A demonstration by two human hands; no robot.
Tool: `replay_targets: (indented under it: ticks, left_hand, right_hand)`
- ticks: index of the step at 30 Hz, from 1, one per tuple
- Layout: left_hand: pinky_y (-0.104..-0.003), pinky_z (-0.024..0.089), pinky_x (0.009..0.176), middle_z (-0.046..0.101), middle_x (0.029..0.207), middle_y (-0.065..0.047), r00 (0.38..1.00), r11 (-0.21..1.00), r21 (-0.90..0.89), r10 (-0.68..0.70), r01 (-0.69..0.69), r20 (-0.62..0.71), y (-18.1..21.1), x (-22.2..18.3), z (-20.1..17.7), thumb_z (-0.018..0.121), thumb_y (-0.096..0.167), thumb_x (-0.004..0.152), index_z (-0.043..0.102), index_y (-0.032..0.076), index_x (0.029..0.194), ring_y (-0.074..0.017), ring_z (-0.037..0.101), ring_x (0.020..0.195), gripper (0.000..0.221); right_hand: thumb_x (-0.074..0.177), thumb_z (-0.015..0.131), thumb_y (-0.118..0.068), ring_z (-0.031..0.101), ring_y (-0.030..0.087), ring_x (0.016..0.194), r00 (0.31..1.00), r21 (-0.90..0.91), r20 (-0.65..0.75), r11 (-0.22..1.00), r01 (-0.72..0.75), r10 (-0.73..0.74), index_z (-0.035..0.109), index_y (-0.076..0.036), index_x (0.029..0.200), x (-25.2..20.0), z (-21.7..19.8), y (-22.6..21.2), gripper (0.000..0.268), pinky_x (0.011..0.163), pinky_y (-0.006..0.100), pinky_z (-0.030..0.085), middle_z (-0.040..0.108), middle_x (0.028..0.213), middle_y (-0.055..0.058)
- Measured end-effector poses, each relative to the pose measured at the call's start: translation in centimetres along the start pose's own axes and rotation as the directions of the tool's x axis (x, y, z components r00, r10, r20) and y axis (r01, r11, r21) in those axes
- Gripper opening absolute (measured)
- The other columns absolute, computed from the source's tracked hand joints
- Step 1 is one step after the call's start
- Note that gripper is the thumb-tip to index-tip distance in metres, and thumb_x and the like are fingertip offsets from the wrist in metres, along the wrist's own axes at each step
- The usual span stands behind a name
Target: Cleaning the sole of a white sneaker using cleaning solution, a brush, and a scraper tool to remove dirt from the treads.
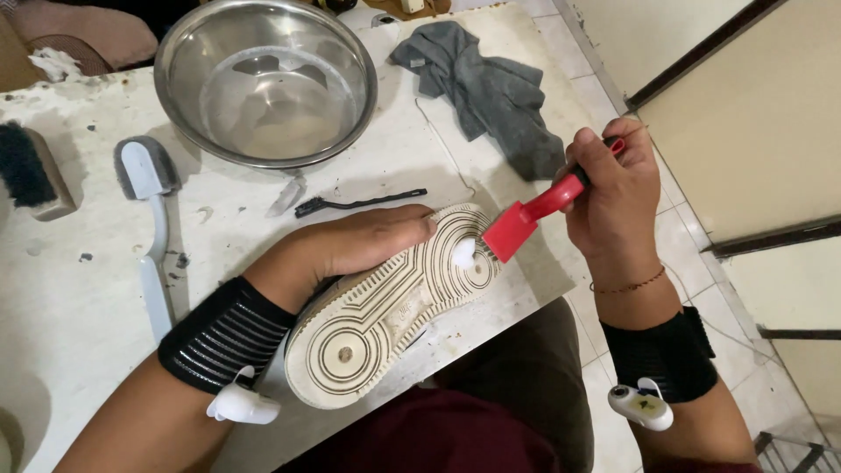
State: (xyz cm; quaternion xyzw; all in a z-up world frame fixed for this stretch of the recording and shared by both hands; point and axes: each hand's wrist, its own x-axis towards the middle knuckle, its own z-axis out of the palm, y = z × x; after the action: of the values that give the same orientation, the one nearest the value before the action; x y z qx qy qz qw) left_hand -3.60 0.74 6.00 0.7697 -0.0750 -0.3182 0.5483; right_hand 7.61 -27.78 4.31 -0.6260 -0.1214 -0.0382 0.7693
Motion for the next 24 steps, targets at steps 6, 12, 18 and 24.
replay_targets:
  ticks: [6,12,18,24]
  left_hand:
    - [-0.052,0.051,0.097,0.069,0.110,-0.027,1.000,0.999,-0.046,0.012,-0.012,0.002,-1.7,1.5,0.1,0.037,0.053,0.089,0.062,0.011,0.135,-0.0431,0.066,0.107,0.067]
    - [-0.055,0.050,0.098,0.068,0.113,-0.027,0.999,0.999,-0.007,0.042,-0.042,0.008,-1.1,1.1,0.0,0.033,0.049,0.092,0.058,0.009,0.139,-0.0433,0.065,0.110,0.067]
    - [-0.053,0.050,0.097,0.068,0.111,-0.025,0.999,0.999,0.023,0.035,-0.035,0.014,-1.4,1.2,-0.1,0.033,0.052,0.092,0.059,0.010,0.137,-0.0413,0.065,0.110,0.067]
    - [-0.051,0.051,0.096,0.068,0.106,-0.022,0.997,0.997,0.014,0.069,-0.070,0.020,-1.8,1.6,-0.1,0.031,0.054,0.096,0.057,0.007,0.139,-0.0387,0.067,0.106,0.069]
  right_hand:
    - [0.100,0.068,-0.005,0.058,0.021,0.040,0.998,0.051,0.005,0.997,-0.063,0.063,0.045,-0.011,0.104,-2.7,3.5,1.7,0.024,0.030,0.026,0.047,0.050,0.067,0.009]
    - [0.095,0.075,-0.008,0.056,0.013,0.045,0.983,-0.244,0.184,0.969,0.044,0.002,0.047,-0.007,0.099,-3.3,2.6,0.8,0.028,0.034,0.021,0.041,0.050,0.068,0.006]
    - [0.106,0.065,-0.031,0.052,0.021,0.067,0.788,-0.634,0.613,0.555,0.539,-0.065,0.071,-0.015,0.078,-2.9,3.1,-4.2,0.033,0.070,0.032,0.045,0.060,0.068,0.000]
    - [0.095,0.062,-0.062,0.055,0.037,0.075,0.621,-0.586,0.784,0.301,0.752,-0.027,0.058,-0.009,0.077,-3.3,2.7,-4.6,0.057,0.071,0.046,0.045,0.048,0.067,0.012]
